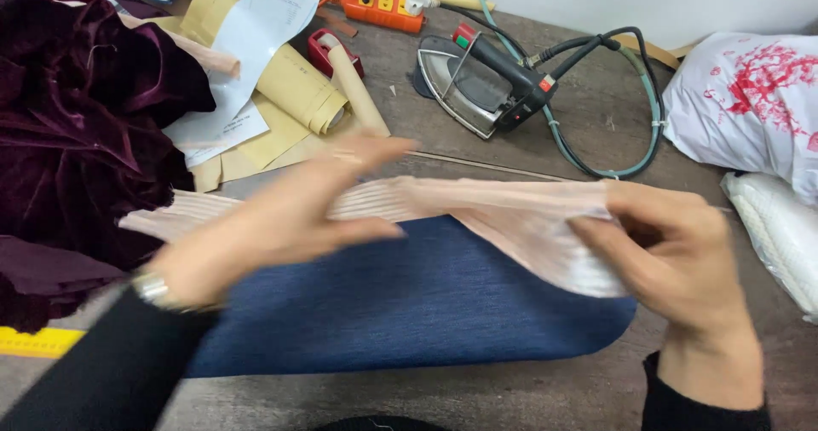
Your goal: Ironing and setting pleats on fabric strips using a steam iron and a wooden clapper.
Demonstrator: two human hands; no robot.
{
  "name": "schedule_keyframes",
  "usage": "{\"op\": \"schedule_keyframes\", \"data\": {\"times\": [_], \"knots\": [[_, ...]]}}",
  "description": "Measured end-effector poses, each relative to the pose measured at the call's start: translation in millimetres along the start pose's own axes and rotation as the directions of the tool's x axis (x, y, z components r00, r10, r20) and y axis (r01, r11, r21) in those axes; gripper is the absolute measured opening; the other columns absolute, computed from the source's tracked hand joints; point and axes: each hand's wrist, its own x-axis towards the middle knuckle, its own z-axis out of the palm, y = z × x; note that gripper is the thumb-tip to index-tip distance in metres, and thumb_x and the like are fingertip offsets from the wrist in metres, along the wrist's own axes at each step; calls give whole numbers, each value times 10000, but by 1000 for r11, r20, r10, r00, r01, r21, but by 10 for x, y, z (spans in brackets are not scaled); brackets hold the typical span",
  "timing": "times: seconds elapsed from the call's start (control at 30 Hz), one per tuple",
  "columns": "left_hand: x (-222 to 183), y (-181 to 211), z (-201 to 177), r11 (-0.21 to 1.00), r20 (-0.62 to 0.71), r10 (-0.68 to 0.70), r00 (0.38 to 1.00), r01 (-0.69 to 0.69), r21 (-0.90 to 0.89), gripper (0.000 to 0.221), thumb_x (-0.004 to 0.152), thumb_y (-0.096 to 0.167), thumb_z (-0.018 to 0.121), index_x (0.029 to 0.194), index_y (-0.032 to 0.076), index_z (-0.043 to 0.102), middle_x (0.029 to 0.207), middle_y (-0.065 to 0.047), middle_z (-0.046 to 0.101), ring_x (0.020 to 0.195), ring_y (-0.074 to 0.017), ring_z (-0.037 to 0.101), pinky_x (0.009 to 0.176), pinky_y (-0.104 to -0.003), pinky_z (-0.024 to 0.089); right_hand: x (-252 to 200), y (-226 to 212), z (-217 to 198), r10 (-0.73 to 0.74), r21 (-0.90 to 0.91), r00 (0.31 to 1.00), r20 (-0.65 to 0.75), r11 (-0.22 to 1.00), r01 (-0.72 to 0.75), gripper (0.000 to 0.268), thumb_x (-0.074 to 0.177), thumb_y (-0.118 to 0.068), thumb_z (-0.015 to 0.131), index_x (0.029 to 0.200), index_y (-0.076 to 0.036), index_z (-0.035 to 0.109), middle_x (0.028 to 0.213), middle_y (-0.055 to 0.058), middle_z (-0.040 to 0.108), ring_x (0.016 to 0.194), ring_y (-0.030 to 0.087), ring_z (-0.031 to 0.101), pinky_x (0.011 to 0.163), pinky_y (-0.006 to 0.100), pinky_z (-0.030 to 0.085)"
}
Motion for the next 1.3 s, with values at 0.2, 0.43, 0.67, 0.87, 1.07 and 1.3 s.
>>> {"op": "schedule_keyframes", "data": {"times": [0.2,0.43,0.67,0.87,1.07,1.3], "knots": [[720,134,560,971,269,168,948,-113,-210,395,770,477,686,916,119,603,743,0,560,701,-170,511,618,-308,367,-631,440,-452,92,92,970,-226,993,-73,307,752,-34,714,1039,34,631,1075,161,670,826,162,623,730,257,499],[256,-53,143,944,495,-252,831,324,-63,303,767,303,798,667,121,577,596,41,582,557,-99,515,532,-289,409,-960,1272,-913,352,240,822,-447,933,-269,175,981,-197,635,1148,-189,583,1016,-37,620,882,44,575,837,178,466],[-340,170,-338,562,263,-818,512,809,173,168,857,298,724,824,142,776,529,-77,679,495,-142,604,500,-262,370,-709,1439,-746,643,271,756,-124,755,-597,131,909,-137,659,1011,-54,656,823,29,566,480,98,331,400,242,246],[-1191,164,-217,716,-333,-274,902,423,555,329,950,123,541,1227,259,656,1163,-36,662,924,-237,655,898,-449,415,-667,1291,-582,237,226,962,-136,953,-203,64,922,0,621,969,17,660,889,117,622,782,164,564,780,258,423],[-2033,34,392,617,-317,-175,932,355,703,668,764,-135,475,1267,286,605,1491,-73,533,1341,-287,542,1169,-558,371,-886,1531,-215,-23,146,993,118,989,6,221,835,13,600,995,-84,718,1188,123,668,1130,238,631,1048,367,448],[-2280,-30,497,747,-618,-431,658,644,164,426,880,-97,484,1273,-15,625,1404,-240,567,1301,-346,513,1192,-443,339,-952,1493,-147,144,255,987,67,954,-157,303,885,72,453,964,-51,719,1191,121,671,1191,251,608,1059,368,457]]}}
